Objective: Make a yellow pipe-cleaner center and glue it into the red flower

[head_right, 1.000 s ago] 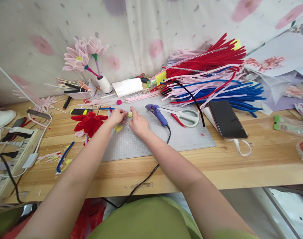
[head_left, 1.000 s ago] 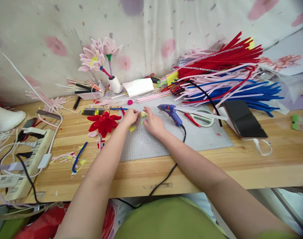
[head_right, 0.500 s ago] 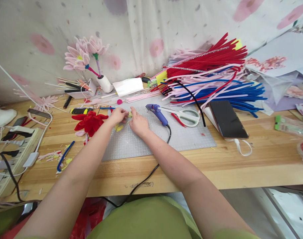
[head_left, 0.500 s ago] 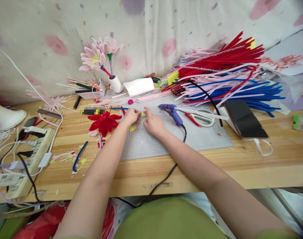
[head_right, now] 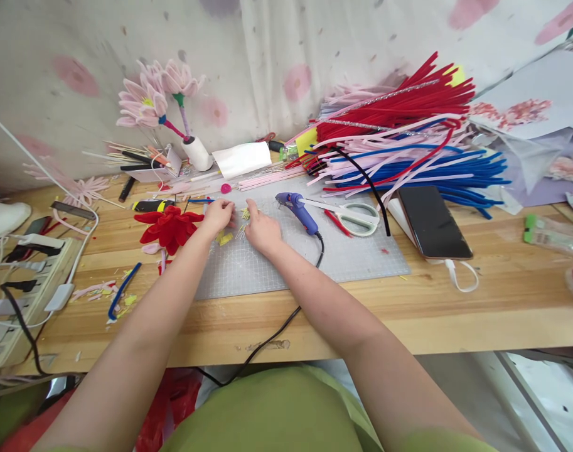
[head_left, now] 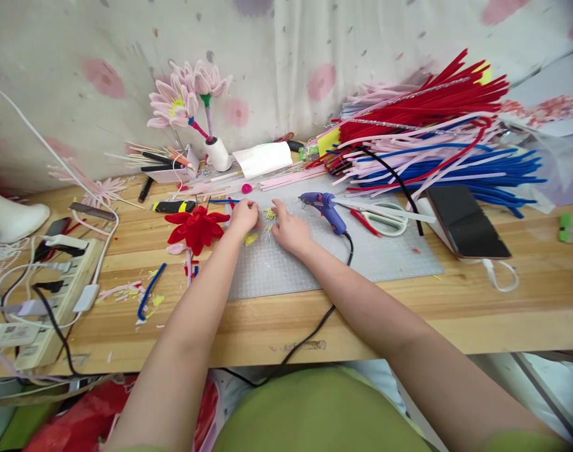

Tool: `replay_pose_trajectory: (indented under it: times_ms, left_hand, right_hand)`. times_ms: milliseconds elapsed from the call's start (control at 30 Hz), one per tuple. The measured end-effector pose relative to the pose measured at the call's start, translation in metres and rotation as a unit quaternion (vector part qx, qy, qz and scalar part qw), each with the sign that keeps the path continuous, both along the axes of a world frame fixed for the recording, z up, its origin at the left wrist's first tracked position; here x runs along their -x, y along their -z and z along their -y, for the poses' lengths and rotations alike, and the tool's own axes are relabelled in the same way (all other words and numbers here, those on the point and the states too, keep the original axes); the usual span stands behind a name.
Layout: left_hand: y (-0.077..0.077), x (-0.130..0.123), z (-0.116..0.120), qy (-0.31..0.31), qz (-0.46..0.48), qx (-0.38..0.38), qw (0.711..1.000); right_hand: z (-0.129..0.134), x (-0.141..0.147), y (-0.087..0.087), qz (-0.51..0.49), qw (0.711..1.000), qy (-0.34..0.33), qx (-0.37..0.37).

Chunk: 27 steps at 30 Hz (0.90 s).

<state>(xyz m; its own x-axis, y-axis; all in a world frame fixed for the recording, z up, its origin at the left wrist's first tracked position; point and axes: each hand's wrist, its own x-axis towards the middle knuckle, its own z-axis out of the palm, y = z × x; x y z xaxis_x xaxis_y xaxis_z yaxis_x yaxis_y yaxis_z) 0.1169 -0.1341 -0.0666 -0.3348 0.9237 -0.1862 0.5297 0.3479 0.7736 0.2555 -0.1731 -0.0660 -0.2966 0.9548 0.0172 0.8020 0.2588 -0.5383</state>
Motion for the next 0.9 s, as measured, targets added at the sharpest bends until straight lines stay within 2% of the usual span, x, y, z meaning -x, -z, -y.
replay_pose_trajectory:
  times_ms: [100,167,267,367,600,900]
  left_hand:
    - [-0.006,-0.003,0.012,0.015,-0.086,-0.088,0.992]
    - [-0.011,-0.007,0.023,0.08,-0.126,-0.133,0.98]
    - [-0.015,-0.015,0.038,0.141,-0.178,-0.144,0.963]
    - [-0.012,-0.018,0.046,0.167,-0.2,-0.136,0.956]
    - [-0.003,-0.017,0.042,0.175,-0.187,-0.138,0.957]
    - [0.002,-0.021,0.042,0.148,-0.153,-0.113,0.97]
  right_hand:
    - [0.0,-0.001,0.0,0.0,1.0,-0.002,-0.003]
    - [-0.001,-0.001,0.0,-0.001,1.0,-0.004,-0.005]
    - [0.0,-0.001,-0.001,0.0,1.0,-0.005,-0.007]
    - [0.0,-0.001,-0.001,0.005,1.0,0.0,-0.006]
    - [-0.001,-0.002,-0.001,-0.004,1.0,-0.002,-0.003]
    - [-0.004,-0.005,0.003,-0.051,0.999,0.0,0.005]
